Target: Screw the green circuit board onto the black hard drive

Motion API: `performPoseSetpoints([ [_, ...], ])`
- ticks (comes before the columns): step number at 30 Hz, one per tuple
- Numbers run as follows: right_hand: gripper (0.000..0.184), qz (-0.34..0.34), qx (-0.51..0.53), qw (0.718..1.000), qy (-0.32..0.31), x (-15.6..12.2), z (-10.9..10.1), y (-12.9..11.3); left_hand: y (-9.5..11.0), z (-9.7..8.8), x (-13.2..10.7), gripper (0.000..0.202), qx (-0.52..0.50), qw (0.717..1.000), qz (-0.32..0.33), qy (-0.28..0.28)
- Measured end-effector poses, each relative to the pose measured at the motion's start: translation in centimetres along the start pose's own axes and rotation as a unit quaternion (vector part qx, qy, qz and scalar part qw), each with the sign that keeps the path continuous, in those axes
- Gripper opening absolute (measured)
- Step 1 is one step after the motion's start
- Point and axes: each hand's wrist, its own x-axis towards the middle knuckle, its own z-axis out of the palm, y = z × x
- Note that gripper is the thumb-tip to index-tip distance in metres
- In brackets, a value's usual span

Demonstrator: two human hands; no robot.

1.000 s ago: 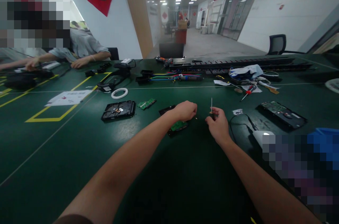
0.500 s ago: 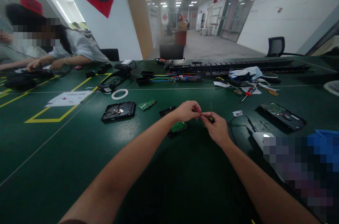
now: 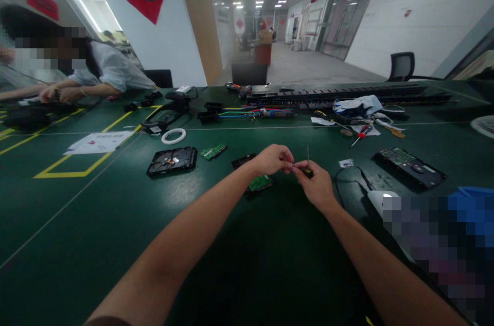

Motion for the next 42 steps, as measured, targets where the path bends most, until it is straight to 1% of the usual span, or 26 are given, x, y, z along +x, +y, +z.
performPoseSetpoints([
  [7,0.028,-0.012,-0.018,1.0,-0.009,0.0,0.1,0.0,0.3,0.0,-0.3,0.013,0.005,1.0,-0.005,0.007],
  [10,0.029,-0.02,-0.009,1.0,-0.009,0.0,0.1,-0.1,0.5,-0.2,-0.4,0.012,0.009,1.0,-0.001,0.01],
  [15,0.027,-0.03,-0.008,0.999,-0.005,0.0,0.2,0.1,0.9,-0.6,-0.6,0.013,0.02,1.0,0.005,-0.003],
  [19,0.031,-0.015,0.012,1.0,-0.006,0.0,0.3,0.4,1.3,-0.5,-0.7,0.011,0.041,0.999,-0.003,0.001],
  [21,0.032,-0.013,0.014,1.0,-0.007,-0.1,0.3,0.4,1.4,-0.3,-0.7,0.009,0.081,0.997,-0.005,0.008],
  [23,0.032,-0.011,0.01,1.0,-0.004,-0.1,0.2,0.3,1.5,-0.2,-0.7,0.008,0.163,0.986,0.002,0.016],
  [25,0.032,-0.002,0.004,1.0,0.007,-0.1,0.1,0.2,1.5,-0.2,-0.7,0.009,0.246,0.969,0.009,0.031],
  [28,0.036,0.026,-0.004,0.999,0.025,0.0,0.1,0.2,1.2,-0.5,-0.6,0.012,0.317,0.947,0.008,0.056],
  [30,0.039,0.048,-0.003,0.998,0.036,0.1,0.1,0.4,0.8,-0.5,-0.7,0.017,0.356,0.933,0.005,0.056],
  [33,0.039,0.063,-0.001,0.997,0.044,0.1,0.2,0.6,0.4,-0.3,-0.8,0.021,0.393,0.919,0.007,0.035],
  [37,0.035,0.062,-0.011,0.997,0.047,0.2,0.2,0.6,0.0,0.1,-0.9,0.019,0.414,0.91,0.012,0.005],
  [42,0.031,0.062,-0.004,0.997,0.042,0.2,0.2,0.4,0.1,0.3,-0.9,0.016,0.421,0.907,0.013,0.001],
])
